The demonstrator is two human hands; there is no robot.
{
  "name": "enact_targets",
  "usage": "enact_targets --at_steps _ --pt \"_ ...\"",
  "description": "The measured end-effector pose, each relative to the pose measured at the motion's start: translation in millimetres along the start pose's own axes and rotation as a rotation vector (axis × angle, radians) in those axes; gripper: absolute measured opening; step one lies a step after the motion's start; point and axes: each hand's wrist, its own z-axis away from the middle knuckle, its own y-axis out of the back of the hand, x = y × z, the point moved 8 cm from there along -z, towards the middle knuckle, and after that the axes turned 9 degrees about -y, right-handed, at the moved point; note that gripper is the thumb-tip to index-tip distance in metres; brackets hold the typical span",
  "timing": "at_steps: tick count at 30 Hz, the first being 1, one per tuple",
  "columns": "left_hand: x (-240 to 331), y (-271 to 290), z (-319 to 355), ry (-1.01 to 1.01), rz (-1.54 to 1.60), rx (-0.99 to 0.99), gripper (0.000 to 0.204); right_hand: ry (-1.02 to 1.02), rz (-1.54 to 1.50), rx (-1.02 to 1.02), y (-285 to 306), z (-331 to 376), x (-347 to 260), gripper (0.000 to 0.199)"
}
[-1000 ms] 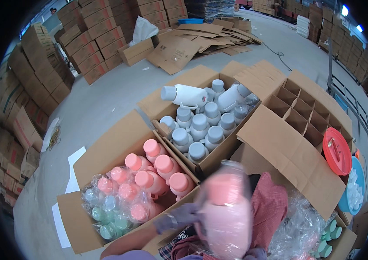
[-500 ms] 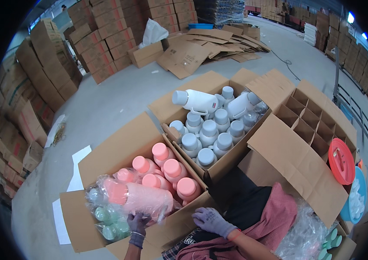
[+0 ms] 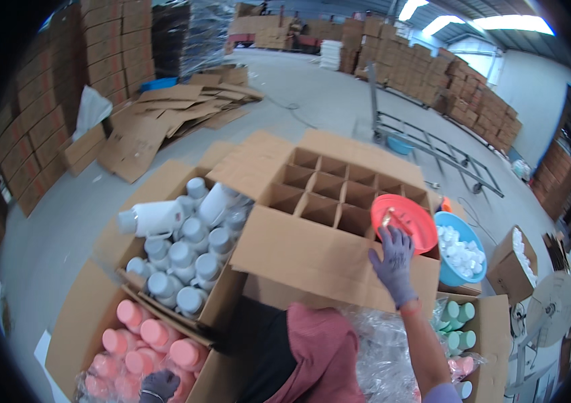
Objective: The person assembles thermos bottles by placing white plastic rings into the bottle openings, screwing on pink and white lids, and wrapping each bottle in plastic. The person then places the wrapped bottles into a cardboard box with dividers.
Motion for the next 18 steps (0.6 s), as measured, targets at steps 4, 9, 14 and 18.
enact_targets --at_steps 4,9,14,18 --pt "178.3 131.6 -111.5 -0.466 0.224 0.528 0.030 -0.043 0.236 -0.446 -36.3 -9.6 131.2 0.022" --pt "323.2 183.4 -224.8 -0.854 0.054 0.573 0.041 -0.105 0.262 -0.268 23.7 -7.2 173.3 0.011" --pt "385.7 181.5 -350.2 -0.898 -0.225 0.457 0.057 -0.243 0.486 -0.206 42.5 13.7 321.0 0.014" --pt "381.6 155.8 -419.1 -0.667 -0.186 0.007 0.083 -0.391 0.590 -0.386 3.7 75.3 424.3 0.014"
